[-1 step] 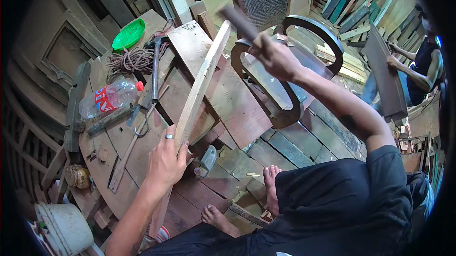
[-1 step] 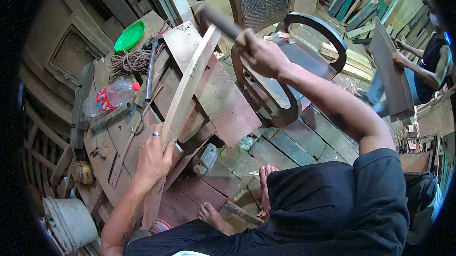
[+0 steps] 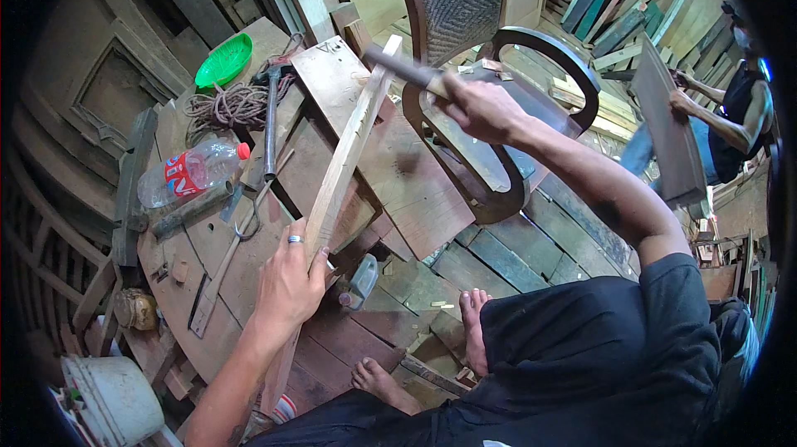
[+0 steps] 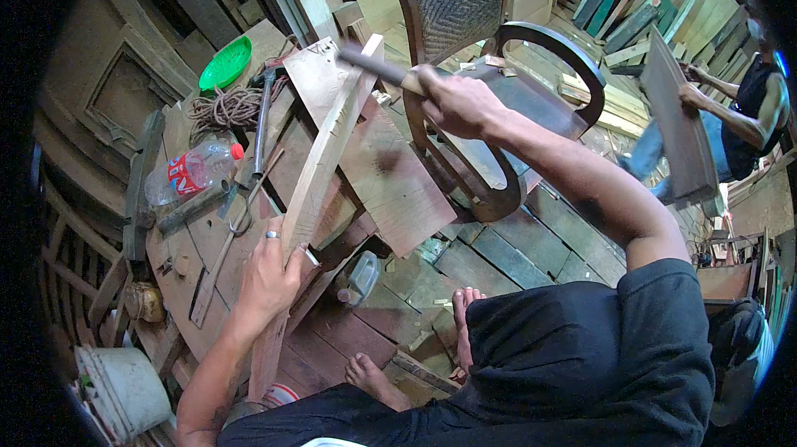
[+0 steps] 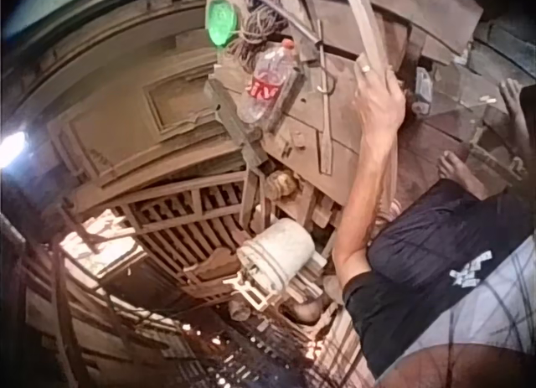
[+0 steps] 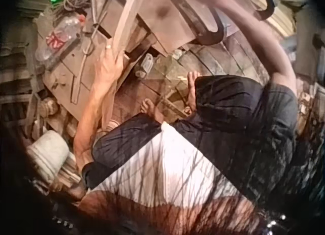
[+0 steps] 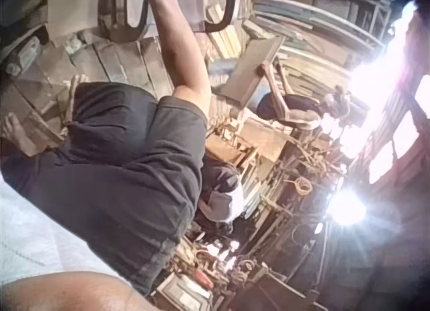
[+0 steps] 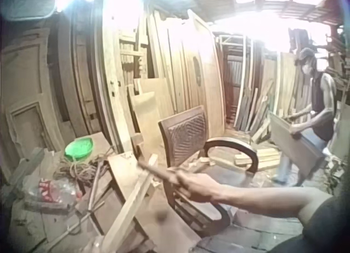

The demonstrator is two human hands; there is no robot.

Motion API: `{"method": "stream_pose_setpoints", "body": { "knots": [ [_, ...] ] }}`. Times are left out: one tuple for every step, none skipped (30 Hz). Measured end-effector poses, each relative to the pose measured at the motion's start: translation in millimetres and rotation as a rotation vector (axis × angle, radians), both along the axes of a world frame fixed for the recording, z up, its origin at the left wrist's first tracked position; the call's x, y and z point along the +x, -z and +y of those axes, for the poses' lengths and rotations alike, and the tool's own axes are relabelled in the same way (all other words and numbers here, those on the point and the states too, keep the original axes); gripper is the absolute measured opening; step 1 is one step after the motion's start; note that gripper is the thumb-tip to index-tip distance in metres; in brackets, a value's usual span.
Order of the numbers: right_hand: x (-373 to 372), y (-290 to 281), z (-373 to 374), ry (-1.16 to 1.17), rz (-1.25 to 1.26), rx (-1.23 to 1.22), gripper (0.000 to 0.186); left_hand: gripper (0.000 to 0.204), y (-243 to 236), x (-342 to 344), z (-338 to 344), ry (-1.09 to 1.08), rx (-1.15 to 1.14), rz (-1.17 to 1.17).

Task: The person uses a wooden mallet and a chisel to carve and shape a rectangular piece of wood clamped to a workbench. They repeatedly strike the chisel to remove wood shavings and refine the surface of the plank.

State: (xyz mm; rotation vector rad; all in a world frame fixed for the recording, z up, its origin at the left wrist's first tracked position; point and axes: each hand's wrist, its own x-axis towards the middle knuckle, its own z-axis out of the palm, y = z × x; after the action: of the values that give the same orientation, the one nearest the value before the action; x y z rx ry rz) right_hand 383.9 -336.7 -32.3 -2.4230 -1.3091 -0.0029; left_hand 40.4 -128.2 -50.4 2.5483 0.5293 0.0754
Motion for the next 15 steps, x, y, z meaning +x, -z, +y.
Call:
{"method": "stream_pose_setpoints", "body": {
  "knots": [
    [1.5, -0.5, -1.2, 0.050, 0.026, -0.213, 0.030, 0.054, 1.2, 2.5, 1.1, 0.006, 0.000, -0.005],
    [-0.2, 2.5, 0.4, 0.048, 0.019, -0.120, 0.031, 0.053, 1.9, 2.1, 1.7, 0.010, 0.001, -0.016],
    [0.2, 2.7, -1.1, 0.049, 0.019, -0.119, 0.031, 0.053, 2.4, 1.9, 2.1, 0.014, 0.001, -0.027],
    [0.6, 2.5, -3.0, 0.014, -0.010, -0.084, 0.031, 0.053, 2.5, 1.6, 2.2, 0.015, 0.002, -0.027],
    [-0.5, 1.7, -4.0, -0.022, -0.038, -0.049, 0.031, 0.053, 2.5, 1.3, 2.2, 0.012, -0.005, -0.023],
    [-1.4, 4.8, -4.4, -0.022, -0.038, -0.048, 0.031, 0.053, 2.7, 0.8, 2.4, 0.008, -0.012, -0.019],
    [-1.6, 11.1, -4.6, -0.031, -0.026, -0.003, 0.031, 0.053, 3.6, 0.4, 2.6, 0.007, -0.011, -0.020],
    [-3.3, 12.9, -5.5, -0.039, -0.016, 0.041, 0.031, 0.052, 4.0, 0.2, 2.5, 0.006, -0.001, -0.028],
    [-6.8, 12.3, -6.0, -0.034, -0.010, 0.007, 0.030, 0.052, 4.3, 0.0, 2.5, 0.005, 0.010, -0.036],
    [-6.3, 15.2, -5.5, -0.042, -0.008, -0.058, 0.029, 0.052, 4.4, 0.0, 2.8, 0.005, 0.011, -0.038],
    [-6.4, 17.6, -5.0, -0.049, -0.006, -0.124, 0.028, 0.052, 4.3, 0.1, 3.5, 0.006, -0.002, -0.044],
    [-8.4, 17.2, -4.1, -0.050, 0.028, -0.146, 0.028, 0.052, 4.2, 0.0, 4.8, 0.007, -0.014, -0.049],
    [-9.9, 16.3, -4.2, -0.051, 0.027, -0.145, 0.028, 0.052, 1.8, -0.1, 6.1, 0.007, -0.013, -0.049],
    [-10.6, 14.3, -3.8, -0.046, 0.025, -0.091, 0.027, 0.053, -2.8, 0.3, 7.6, -0.004, -0.032, -0.011],
    [-11.6, 12.3, -3.2, -0.041, 0.023, -0.037, 0.027, 0.054, -5.6, 0.6, 9.6, -0.015, -0.051, 0.028]
  ]
}}
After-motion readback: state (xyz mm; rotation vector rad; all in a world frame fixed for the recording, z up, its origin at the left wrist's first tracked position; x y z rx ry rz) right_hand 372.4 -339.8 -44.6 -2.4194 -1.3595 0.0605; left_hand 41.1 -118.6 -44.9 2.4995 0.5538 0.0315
